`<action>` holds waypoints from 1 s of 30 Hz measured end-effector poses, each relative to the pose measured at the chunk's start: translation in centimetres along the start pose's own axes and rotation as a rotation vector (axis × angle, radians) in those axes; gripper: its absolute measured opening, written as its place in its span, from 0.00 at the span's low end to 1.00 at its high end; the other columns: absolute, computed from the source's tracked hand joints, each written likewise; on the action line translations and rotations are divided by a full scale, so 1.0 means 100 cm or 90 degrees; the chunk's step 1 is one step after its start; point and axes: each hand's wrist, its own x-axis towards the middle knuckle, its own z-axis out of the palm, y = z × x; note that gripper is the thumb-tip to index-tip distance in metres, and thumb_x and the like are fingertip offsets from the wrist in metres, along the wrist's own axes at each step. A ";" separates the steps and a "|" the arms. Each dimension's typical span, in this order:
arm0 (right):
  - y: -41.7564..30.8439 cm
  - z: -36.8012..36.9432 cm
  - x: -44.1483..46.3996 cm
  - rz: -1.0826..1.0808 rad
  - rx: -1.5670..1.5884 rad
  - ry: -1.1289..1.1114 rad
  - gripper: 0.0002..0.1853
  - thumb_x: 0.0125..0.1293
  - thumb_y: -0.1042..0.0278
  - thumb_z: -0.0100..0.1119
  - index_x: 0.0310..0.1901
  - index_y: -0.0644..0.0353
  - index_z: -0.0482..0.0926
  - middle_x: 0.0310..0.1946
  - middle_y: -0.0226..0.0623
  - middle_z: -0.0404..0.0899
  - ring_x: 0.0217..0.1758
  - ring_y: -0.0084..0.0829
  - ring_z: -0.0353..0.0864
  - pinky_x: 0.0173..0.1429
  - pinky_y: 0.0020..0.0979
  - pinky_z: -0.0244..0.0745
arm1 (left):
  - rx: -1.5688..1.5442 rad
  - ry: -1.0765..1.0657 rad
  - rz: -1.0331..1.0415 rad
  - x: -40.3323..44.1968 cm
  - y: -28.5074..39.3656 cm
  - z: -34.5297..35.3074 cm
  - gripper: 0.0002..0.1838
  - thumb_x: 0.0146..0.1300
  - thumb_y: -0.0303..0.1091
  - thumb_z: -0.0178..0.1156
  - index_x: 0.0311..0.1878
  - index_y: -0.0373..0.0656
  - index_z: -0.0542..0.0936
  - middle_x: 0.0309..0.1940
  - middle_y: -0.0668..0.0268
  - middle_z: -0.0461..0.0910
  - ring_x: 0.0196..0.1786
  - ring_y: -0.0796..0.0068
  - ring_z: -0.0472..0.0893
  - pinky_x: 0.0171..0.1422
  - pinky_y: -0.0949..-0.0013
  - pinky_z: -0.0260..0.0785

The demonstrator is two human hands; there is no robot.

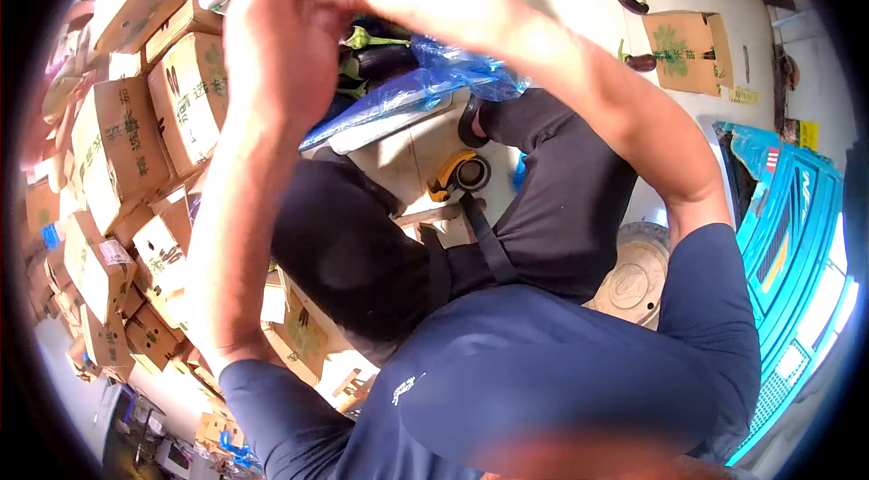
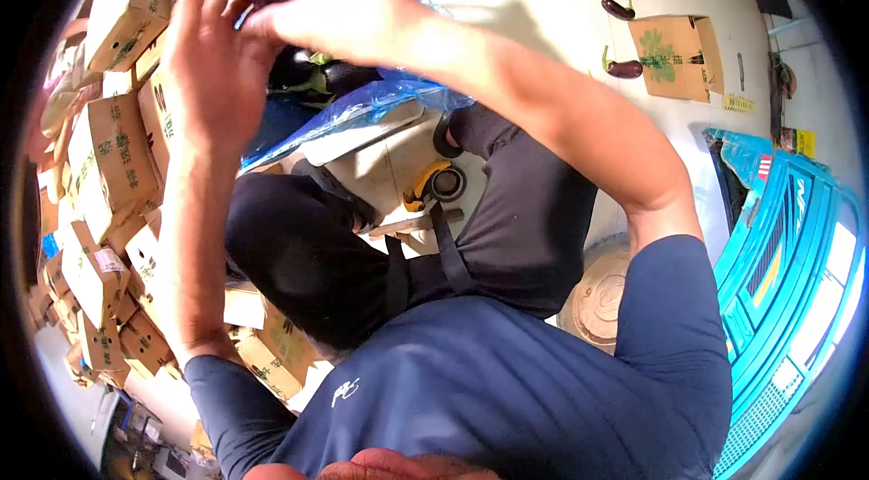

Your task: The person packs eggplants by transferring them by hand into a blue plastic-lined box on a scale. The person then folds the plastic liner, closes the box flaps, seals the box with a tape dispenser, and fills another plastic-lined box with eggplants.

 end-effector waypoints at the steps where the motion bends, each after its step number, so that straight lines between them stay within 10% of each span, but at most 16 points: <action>1: -0.013 -0.004 0.007 0.038 -0.004 -0.001 0.22 0.59 0.71 0.72 0.54 0.68 0.78 0.40 0.39 0.83 0.41 0.28 0.84 0.46 0.30 0.80 | 0.027 -0.023 0.034 -0.006 0.011 -0.003 0.29 0.79 0.39 0.48 0.75 0.29 0.63 0.71 0.49 0.69 0.71 0.62 0.73 0.69 0.61 0.73; 2: -0.013 -0.006 0.015 0.045 0.054 -0.017 0.22 0.58 0.70 0.72 0.54 0.68 0.78 0.39 0.38 0.83 0.40 0.27 0.83 0.46 0.30 0.80 | -0.250 0.002 -0.105 -0.003 0.026 -0.012 0.29 0.80 0.39 0.46 0.75 0.28 0.63 0.72 0.49 0.69 0.72 0.61 0.72 0.71 0.59 0.72; 6: 0.013 -0.013 0.043 0.066 0.245 -0.122 0.27 0.57 0.70 0.74 0.57 0.67 0.75 0.45 0.37 0.81 0.45 0.26 0.81 0.48 0.27 0.79 | 0.906 -0.339 -0.013 -0.030 -0.002 -0.062 0.20 0.66 0.29 0.60 0.60 0.42 0.82 0.58 0.57 0.84 0.62 0.52 0.82 0.69 0.56 0.73; 8: 0.034 -0.013 0.051 0.051 0.066 -0.231 0.25 0.52 0.56 0.77 0.44 0.68 0.83 0.37 0.42 0.86 0.42 0.31 0.85 0.47 0.35 0.79 | 1.071 -0.610 0.170 -0.049 -0.055 -0.097 0.21 0.61 0.35 0.66 0.59 0.47 0.84 0.56 0.58 0.84 0.67 0.53 0.78 0.78 0.52 0.63; 14: 0.118 0.015 0.026 0.273 -0.331 -0.329 0.23 0.38 0.65 0.74 0.40 0.66 0.83 0.36 0.41 0.84 0.41 0.35 0.81 0.42 0.36 0.76 | 1.242 -0.712 -0.172 -0.039 0.004 -0.087 0.30 0.63 0.64 0.61 0.36 0.42 0.91 0.39 0.56 0.88 0.67 0.55 0.78 0.85 0.45 0.44; 22: 0.189 0.062 0.029 0.447 -0.613 -0.569 0.45 0.47 0.57 0.69 0.69 0.70 0.71 0.65 0.52 0.77 0.64 0.44 0.79 0.64 0.41 0.77 | 0.878 -0.365 0.068 -0.088 0.032 -0.147 0.14 0.67 0.41 0.68 0.46 0.38 0.87 0.57 0.59 0.84 0.73 0.57 0.73 0.78 0.54 0.63; 26: 0.210 0.049 0.026 0.258 -0.635 -0.654 0.50 0.65 0.36 0.60 0.79 0.63 0.59 0.74 0.56 0.67 0.76 0.49 0.69 0.78 0.41 0.64 | 0.465 0.210 -0.242 -0.144 0.050 -0.238 0.15 0.73 0.40 0.61 0.49 0.39 0.87 0.43 0.65 0.88 0.50 0.77 0.83 0.56 0.68 0.75; 30: 0.188 0.047 0.009 0.196 -0.734 -0.582 0.40 0.74 0.34 0.50 0.75 0.59 0.67 0.67 0.56 0.74 0.71 0.53 0.73 0.75 0.46 0.68 | 0.788 0.086 -0.535 -0.239 -0.030 -0.316 0.24 0.68 0.45 0.64 0.54 0.30 0.84 0.44 0.55 0.88 0.50 0.64 0.85 0.61 0.65 0.73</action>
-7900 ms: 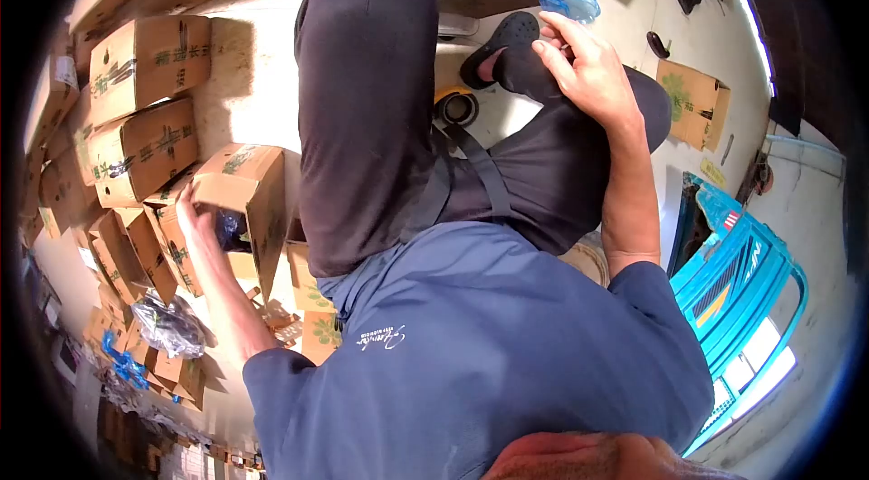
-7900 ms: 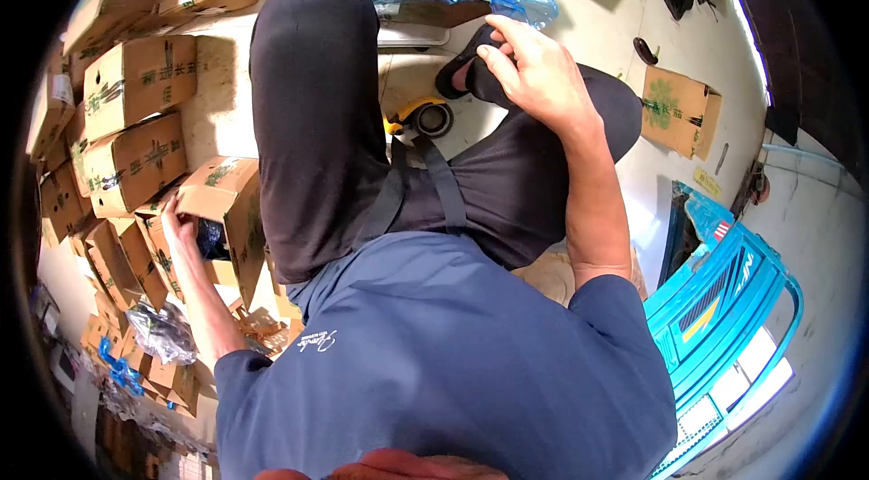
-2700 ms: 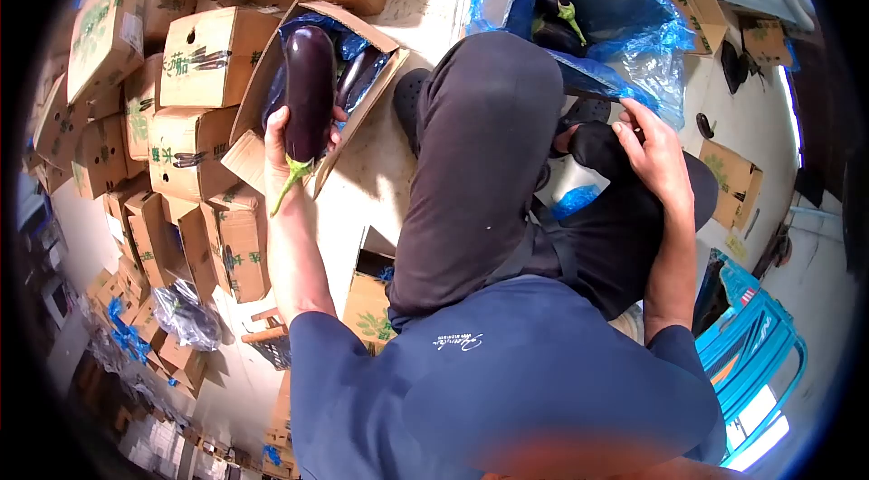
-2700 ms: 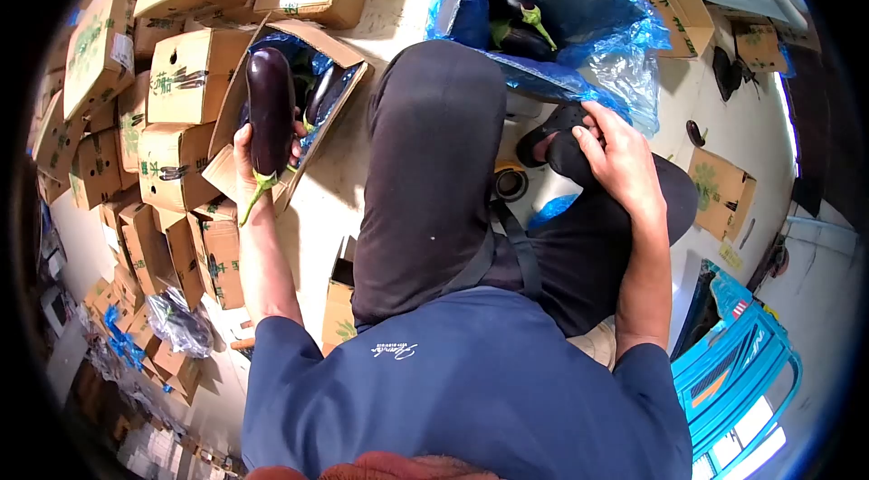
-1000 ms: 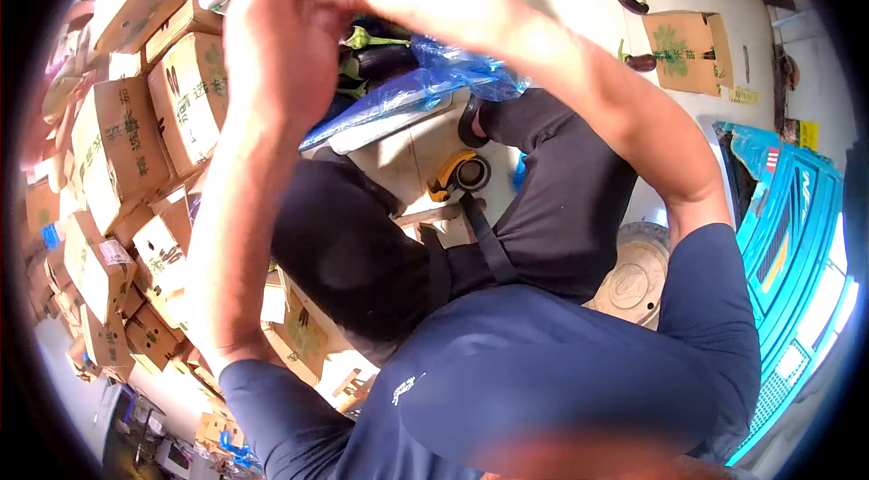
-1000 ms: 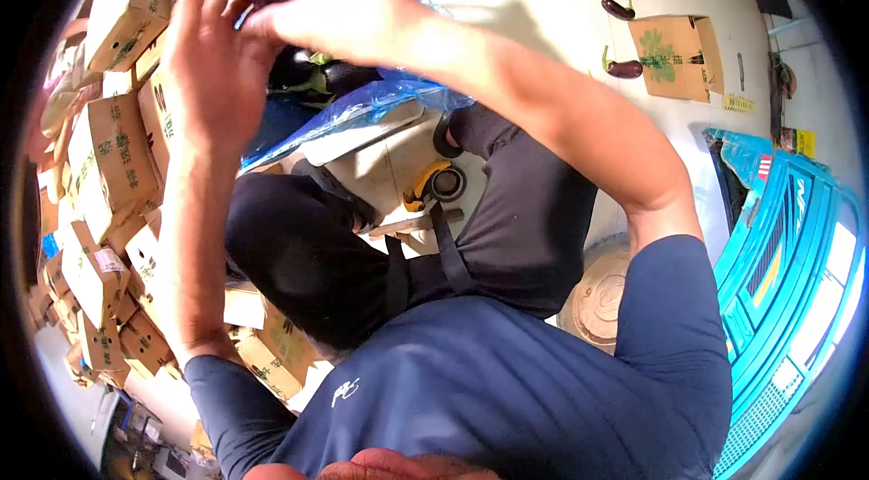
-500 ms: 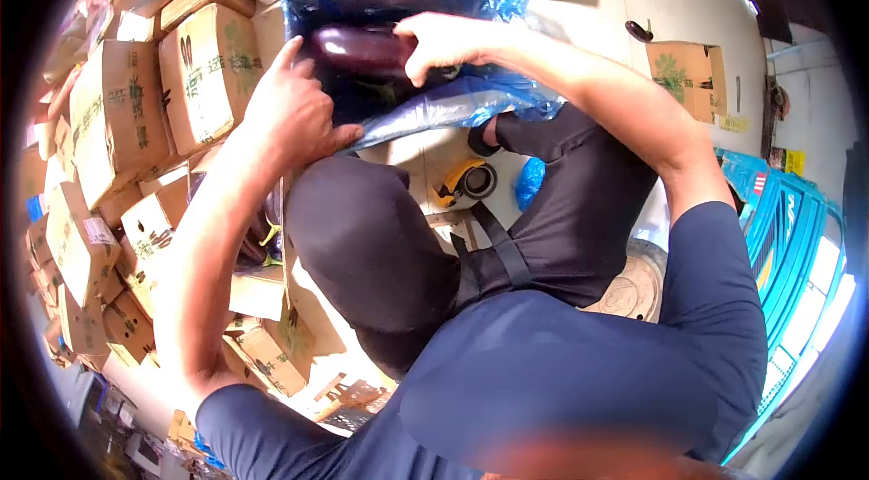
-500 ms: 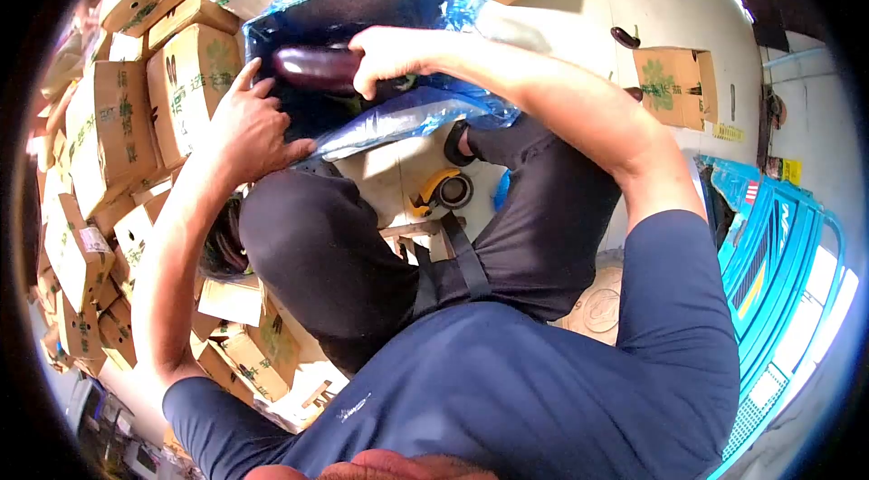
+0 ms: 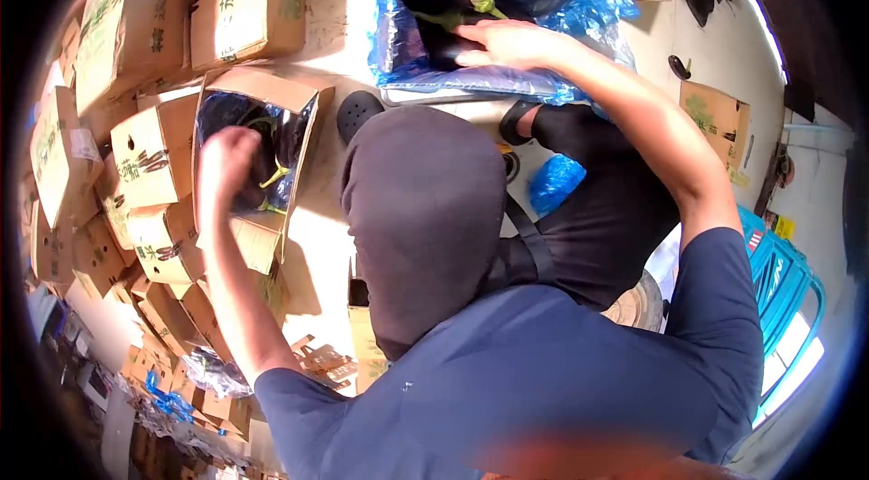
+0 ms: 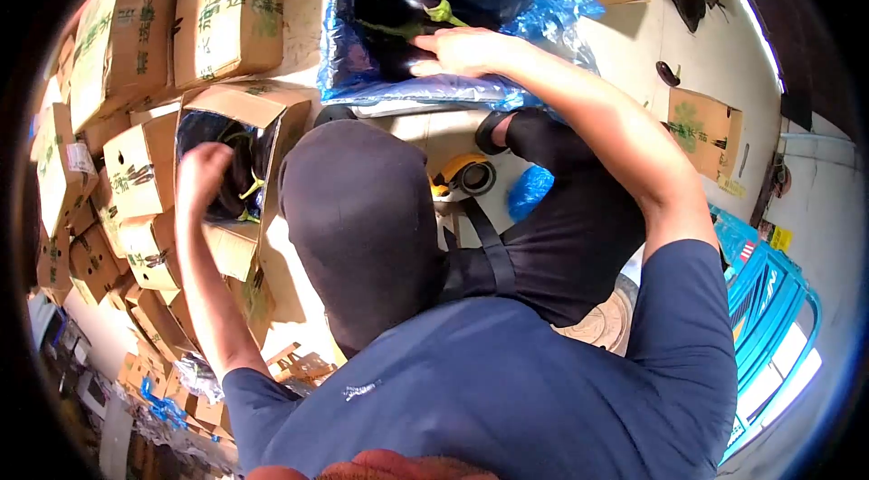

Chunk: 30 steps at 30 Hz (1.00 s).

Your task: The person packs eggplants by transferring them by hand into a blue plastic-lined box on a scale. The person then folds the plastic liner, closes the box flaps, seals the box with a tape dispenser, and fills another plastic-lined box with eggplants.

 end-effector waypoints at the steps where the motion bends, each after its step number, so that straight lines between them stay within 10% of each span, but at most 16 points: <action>1: 0.004 -0.001 0.000 -0.018 -0.011 0.025 0.39 0.74 0.35 0.51 0.72 0.61 0.70 0.65 0.56 0.76 0.69 0.53 0.75 0.73 0.46 0.70 | -0.024 -0.007 -0.036 0.004 -0.018 0.030 0.26 0.68 0.44 0.65 0.57 0.28 0.82 0.46 0.54 0.88 0.52 0.64 0.85 0.62 0.65 0.73; 4: 0.008 -0.017 -0.015 -0.057 0.005 0.097 0.34 0.75 0.43 0.54 0.67 0.67 0.75 0.59 0.57 0.80 0.64 0.53 0.80 0.69 0.45 0.73 | -0.183 0.051 -0.030 0.034 -0.074 0.118 0.35 0.61 0.51 0.70 0.59 0.27 0.80 0.47 0.48 0.87 0.51 0.60 0.86 0.59 0.62 0.75; 13: -0.007 -0.064 -0.091 -0.031 0.143 0.265 0.31 0.74 0.48 0.61 0.68 0.64 0.75 0.40 0.43 0.85 0.43 0.33 0.84 0.51 0.33 0.79 | -0.457 -0.087 -0.136 0.020 -0.020 0.086 0.39 0.53 0.48 0.79 0.59 0.27 0.78 0.49 0.55 0.85 0.48 0.67 0.83 0.57 0.64 0.75; 18: -0.005 -0.068 -0.096 0.028 0.109 0.206 0.28 0.74 0.54 0.63 0.70 0.60 0.73 0.57 0.46 0.84 0.52 0.32 0.85 0.60 0.34 0.79 | -0.487 -0.159 -0.096 -0.025 -0.036 0.048 0.35 0.57 0.50 0.77 0.57 0.34 0.76 0.40 0.66 0.80 0.38 0.76 0.78 0.45 0.69 0.74; 25: -0.036 -0.079 -0.106 -0.122 0.234 0.322 0.28 0.71 0.54 0.67 0.66 0.62 0.76 0.51 0.47 0.86 0.54 0.35 0.87 0.60 0.32 0.81 | -0.664 -0.055 0.102 -0.122 -0.011 -0.022 0.60 0.39 0.60 0.86 0.70 0.34 0.70 0.59 0.63 0.79 0.61 0.71 0.79 0.68 0.67 0.68; 30: -0.105 -0.104 -0.119 -0.266 0.579 0.305 0.26 0.65 0.69 0.72 0.64 0.65 0.77 0.49 0.38 0.83 0.50 0.27 0.84 0.57 0.29 0.80 | -0.694 0.187 0.321 -0.100 0.161 -0.041 0.43 0.74 0.63 0.56 0.76 0.36 0.64 0.67 0.55 0.74 0.68 0.63 0.75 0.74 0.59 0.66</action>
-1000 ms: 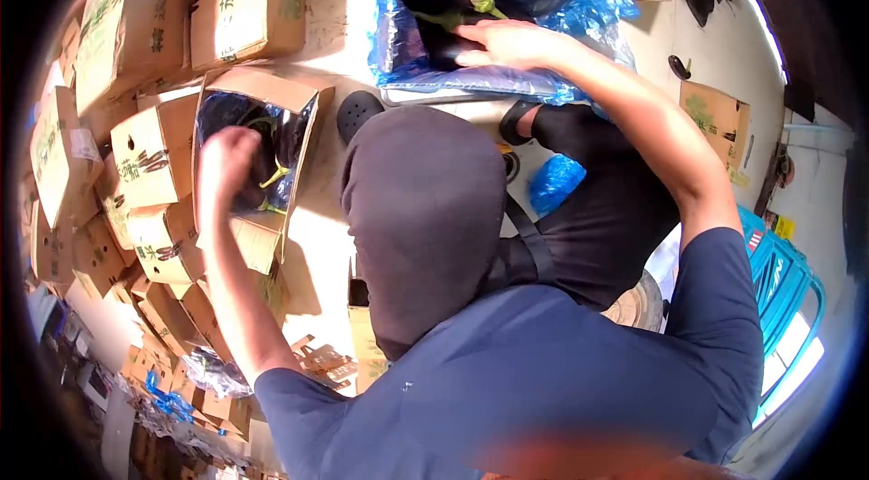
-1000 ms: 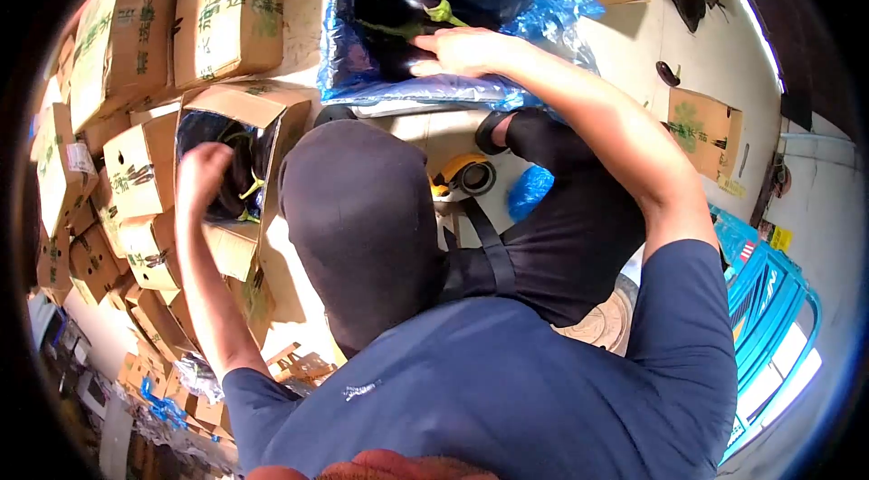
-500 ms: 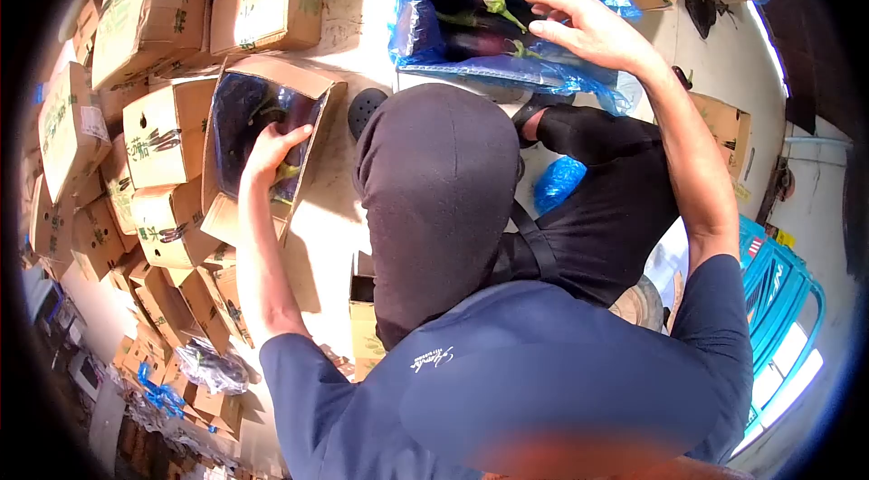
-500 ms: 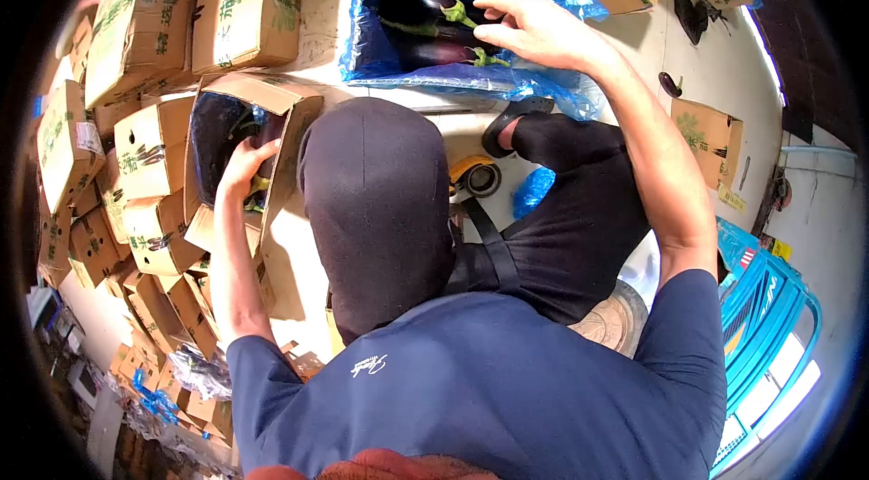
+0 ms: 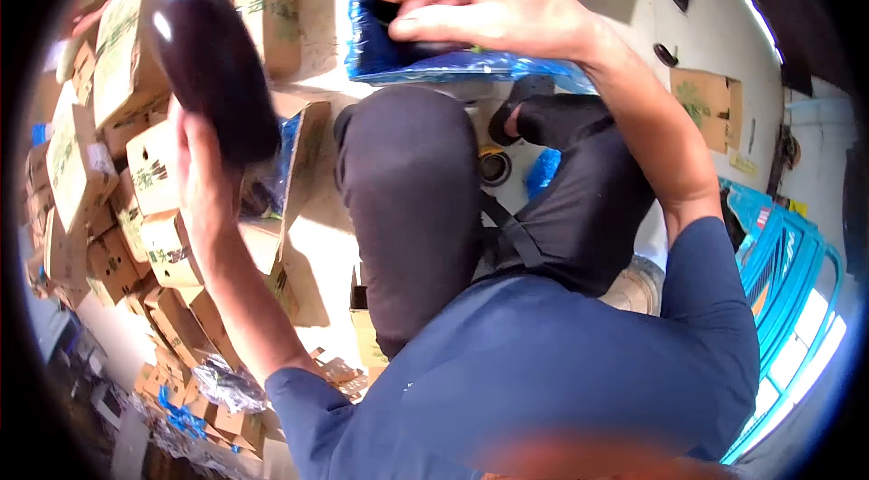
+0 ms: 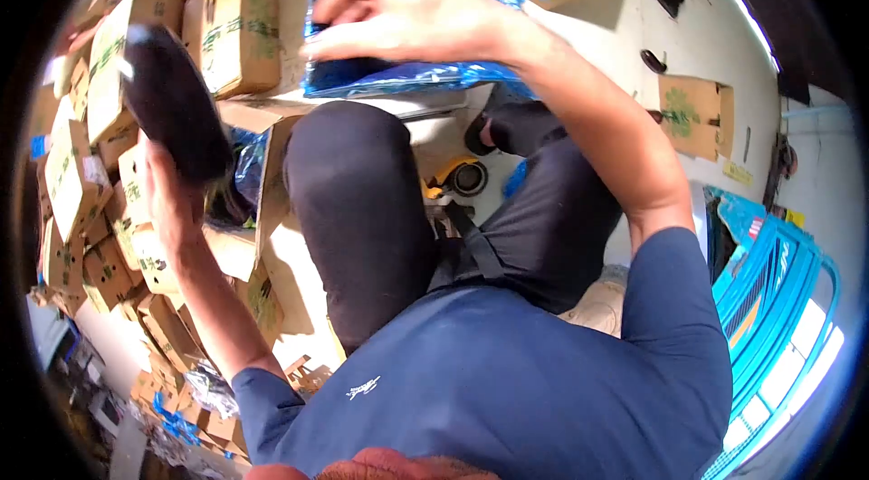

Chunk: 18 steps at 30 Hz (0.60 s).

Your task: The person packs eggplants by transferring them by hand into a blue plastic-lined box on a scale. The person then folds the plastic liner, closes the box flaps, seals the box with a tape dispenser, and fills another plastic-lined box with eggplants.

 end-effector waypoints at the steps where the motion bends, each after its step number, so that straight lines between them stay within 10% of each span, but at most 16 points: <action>1: -0.010 0.003 0.000 -0.110 -0.070 0.039 0.32 0.61 0.60 0.76 0.64 0.67 0.77 0.50 0.43 0.84 0.52 0.30 0.85 0.57 0.31 0.81 | -0.108 -0.008 0.015 0.021 0.005 0.032 0.36 0.75 0.56 0.58 0.74 0.38 0.67 0.64 0.59 0.77 0.65 0.69 0.76 0.71 0.63 0.67; 2: -0.019 0.003 0.002 -0.223 -0.143 0.077 0.39 0.58 0.51 0.80 0.64 0.68 0.77 0.51 0.48 0.85 0.53 0.34 0.85 0.57 0.33 0.81 | -0.215 -0.015 0.031 0.039 0.010 0.063 0.29 0.77 0.48 0.59 0.72 0.39 0.70 0.60 0.63 0.79 0.61 0.74 0.77 0.67 0.66 0.69; 8: -0.006 -0.079 -0.003 -0.087 -0.103 0.158 0.28 0.52 0.73 0.75 0.56 0.66 0.77 0.43 0.36 0.82 0.45 0.28 0.82 0.55 0.32 0.81 | 0.019 -0.237 0.089 0.097 0.023 0.159 0.18 0.74 0.38 0.61 0.62 0.43 0.84 0.50 0.68 0.86 0.55 0.79 0.79 0.65 0.72 0.68; 11: 0.032 -0.102 -0.011 -0.055 0.003 0.087 0.26 0.51 0.74 0.75 0.54 0.67 0.79 0.45 0.36 0.82 0.47 0.27 0.82 0.56 0.31 0.80 | 0.406 -0.462 0.092 0.114 -0.022 0.148 0.18 0.71 0.31 0.57 0.60 0.37 0.83 0.50 0.53 0.87 0.54 0.66 0.85 0.64 0.64 0.75; 14: 0.082 -0.104 -0.003 -0.031 -0.429 0.174 0.33 0.49 0.59 0.77 0.55 0.69 0.80 0.47 0.48 0.86 0.50 0.35 0.86 0.56 0.33 0.81 | 0.805 -0.702 0.030 0.103 -0.077 0.183 0.15 0.71 0.31 0.54 0.50 0.32 0.85 0.44 0.42 0.86 0.47 0.55 0.88 0.56 0.57 0.79; 16: 0.094 -0.096 0.009 -0.006 -0.360 0.168 0.32 0.45 0.61 0.75 0.53 0.69 0.81 0.45 0.47 0.86 0.48 0.35 0.86 0.55 0.33 0.81 | 0.920 -0.810 0.149 0.120 -0.141 0.191 0.14 0.69 0.36 0.55 0.42 0.35 0.85 0.40 0.43 0.86 0.43 0.50 0.88 0.51 0.52 0.80; 18: 0.101 -0.092 0.016 0.014 -0.212 0.110 0.32 0.43 0.63 0.76 0.52 0.70 0.81 0.42 0.46 0.86 0.46 0.35 0.86 0.54 0.33 0.80 | 0.951 -0.661 0.125 0.127 -0.143 0.202 0.14 0.68 0.38 0.57 0.40 0.37 0.85 0.39 0.44 0.86 0.41 0.50 0.88 0.48 0.51 0.80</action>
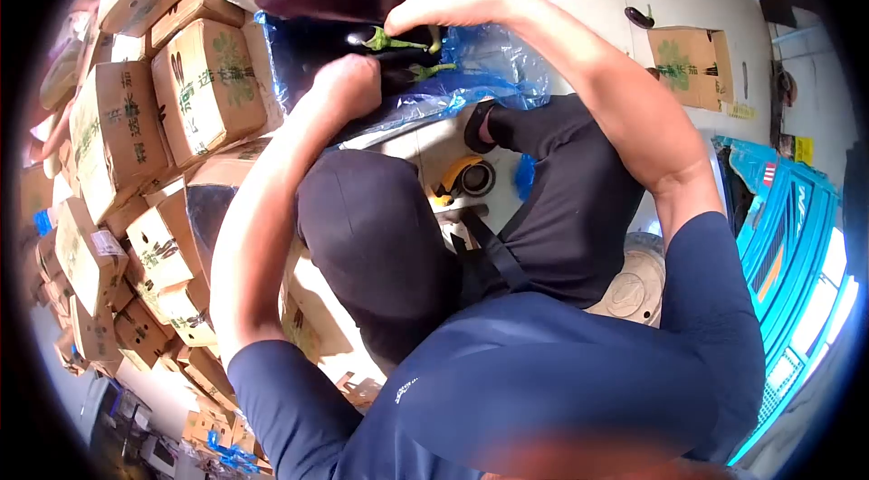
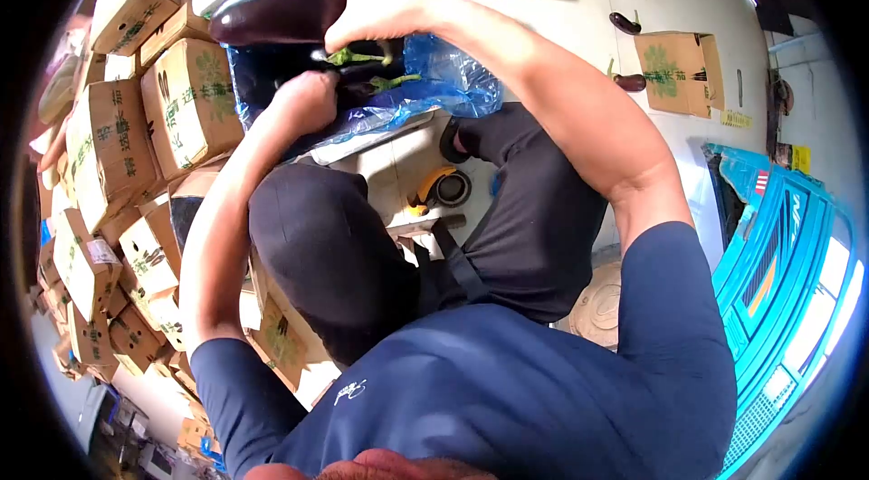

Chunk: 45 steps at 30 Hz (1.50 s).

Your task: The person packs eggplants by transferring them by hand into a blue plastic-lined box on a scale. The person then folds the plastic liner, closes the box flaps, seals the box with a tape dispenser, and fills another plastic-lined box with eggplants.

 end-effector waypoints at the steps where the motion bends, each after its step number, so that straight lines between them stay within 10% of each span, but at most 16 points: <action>1: 0.002 0.001 0.000 -0.001 -0.014 -0.004 0.32 0.43 0.63 0.76 0.52 0.70 0.81 0.42 0.45 0.86 0.46 0.33 0.85 0.54 0.33 0.80 | -0.001 0.039 -0.051 0.004 0.003 -0.003 0.14 0.67 0.40 0.58 0.40 0.38 0.85 0.38 0.44 0.87 0.40 0.50 0.88 0.47 0.50 0.80; 6: 0.012 -0.005 -0.009 -0.013 0.107 0.025 0.30 0.44 0.65 0.78 0.51 0.69 0.81 0.42 0.41 0.86 0.45 0.29 0.84 0.54 0.30 0.80 | 0.025 0.197 -0.087 0.004 0.003 -0.024 0.26 0.61 0.37 0.67 0.61 0.37 0.76 0.59 0.45 0.79 0.61 0.46 0.81 0.60 0.51 0.78; 8: 0.004 -0.010 -0.009 -0.053 0.220 0.077 0.33 0.46 0.62 0.83 0.52 0.70 0.80 0.42 0.39 0.86 0.44 0.27 0.84 0.52 0.30 0.81 | 0.058 0.321 0.091 0.020 -0.019 0.032 0.26 0.61 0.36 0.66 0.62 0.37 0.76 0.61 0.45 0.78 0.64 0.45 0.78 0.67 0.52 0.73; 10: -0.037 -0.026 -0.017 0.054 0.259 0.062 0.27 0.53 0.71 0.78 0.55 0.65 0.78 0.48 0.39 0.83 0.48 0.29 0.82 0.57 0.30 0.79 | 0.050 -0.016 0.050 0.003 0.009 -0.010 0.26 0.67 0.32 0.52 0.68 0.36 0.74 0.70 0.41 0.70 0.73 0.43 0.71 0.74 0.54 0.69; 12: -0.026 -0.021 -0.016 -0.067 0.031 0.130 0.32 0.47 0.56 0.84 0.48 0.69 0.82 0.39 0.39 0.87 0.42 0.27 0.85 0.49 0.31 0.81 | 0.068 -0.025 0.044 -0.004 0.009 -0.002 0.28 0.68 0.33 0.51 0.71 0.37 0.72 0.76 0.41 0.63 0.77 0.44 0.65 0.77 0.54 0.66; 15: -0.036 -0.009 -0.030 0.100 0.034 0.066 0.30 0.50 0.43 0.79 0.37 0.68 0.87 0.31 0.40 0.86 0.36 0.31 0.85 0.47 0.31 0.80 | 0.067 0.001 0.037 -0.006 -0.001 0.018 0.37 0.69 0.35 0.50 0.81 0.40 0.56 0.82 0.45 0.52 0.83 0.47 0.56 0.83 0.57 0.56; 16: -0.048 -0.014 -0.037 0.163 0.044 -0.005 0.25 0.58 0.53 0.79 0.42 0.68 0.83 0.39 0.36 0.84 0.41 0.21 0.81 0.44 0.25 0.77 | 0.051 -0.020 0.033 -0.006 0.001 0.011 0.38 0.69 0.36 0.50 0.82 0.40 0.55 0.83 0.46 0.50 0.83 0.47 0.54 0.84 0.58 0.55; 20: -0.043 -0.008 -0.049 0.351 0.451 -0.063 0.25 0.64 0.46 0.71 0.48 0.64 0.85 0.39 0.35 0.85 0.36 0.24 0.83 0.39 0.25 0.78 | -0.046 0.062 0.050 0.000 -0.009 0.014 0.33 0.65 0.32 0.55 0.76 0.43 0.67 0.75 0.43 0.65 0.76 0.49 0.67 0.79 0.58 0.63; 22: -0.053 -0.011 -0.058 0.510 0.570 -0.073 0.24 0.67 0.44 0.66 0.46 0.61 0.85 0.34 0.37 0.85 0.28 0.25 0.83 0.28 0.25 0.79 | -0.240 0.330 0.072 -0.002 -0.024 0.009 0.17 0.65 0.27 0.54 0.54 0.41 0.84 0.45 0.46 0.85 0.49 0.43 0.85 0.59 0.51 0.76; 27: -0.040 0.018 -0.060 0.597 0.659 0.107 0.23 0.74 0.40 0.54 0.43 0.56 0.76 0.26 0.41 0.78 0.17 0.24 0.72 0.16 0.24 0.65 | -0.469 0.137 -0.132 -0.005 -0.045 0.004 0.21 0.73 0.28 0.51 0.67 0.36 0.76 0.51 0.45 0.85 0.50 0.53 0.88 0.53 0.57 0.82; 29: -0.031 0.035 -0.061 0.597 0.654 0.138 0.23 0.77 0.41 0.50 0.40 0.55 0.77 0.24 0.36 0.76 0.19 0.26 0.72 0.19 0.29 0.69 | -0.874 0.123 -0.271 -0.027 -0.013 -0.029 0.27 0.73 0.29 0.51 0.73 0.32 0.67 0.58 0.42 0.80 0.51 0.55 0.88 0.50 0.60 0.84; 32: -0.013 0.055 -0.062 0.628 0.643 0.160 0.22 0.79 0.43 0.47 0.43 0.55 0.78 0.31 0.35 0.79 0.24 0.30 0.75 0.25 0.35 0.77 | -1.086 0.078 -0.141 -0.042 0.014 -0.052 0.33 0.76 0.48 0.57 0.75 0.35 0.66 0.67 0.43 0.72 0.60 0.56 0.83 0.59 0.57 0.81; 35: -0.008 0.063 -0.065 0.558 0.650 0.178 0.23 0.81 0.47 0.45 0.57 0.60 0.76 0.49 0.44 0.80 0.42 0.40 0.83 0.46 0.38 0.84 | -0.950 -0.079 0.019 -0.037 0.034 -0.062 0.48 0.66 0.64 0.65 0.76 0.34 0.65 0.68 0.46 0.72 0.67 0.59 0.76 0.70 0.58 0.70; 42: -0.020 0.057 -0.064 0.567 0.625 0.261 0.35 0.80 0.50 0.49 0.72 0.75 0.61 0.70 0.68 0.64 0.71 0.64 0.69 0.65 0.52 0.80 | -0.851 -0.117 0.116 0.027 -0.008 -0.061 0.49 0.56 0.49 0.80 0.73 0.32 0.67 0.63 0.52 0.79 0.63 0.64 0.78 0.70 0.61 0.70; 45: -0.016 0.047 -0.061 0.541 0.511 0.015 0.30 0.77 0.54 0.56 0.65 0.77 0.72 0.60 0.65 0.77 0.59 0.52 0.83 0.59 0.44 0.84 | -0.232 0.051 0.059 0.054 -0.029 -0.036 0.28 0.61 0.41 0.70 0.60 0.33 0.79 0.49 0.44 0.85 0.54 0.53 0.86 0.59 0.56 0.77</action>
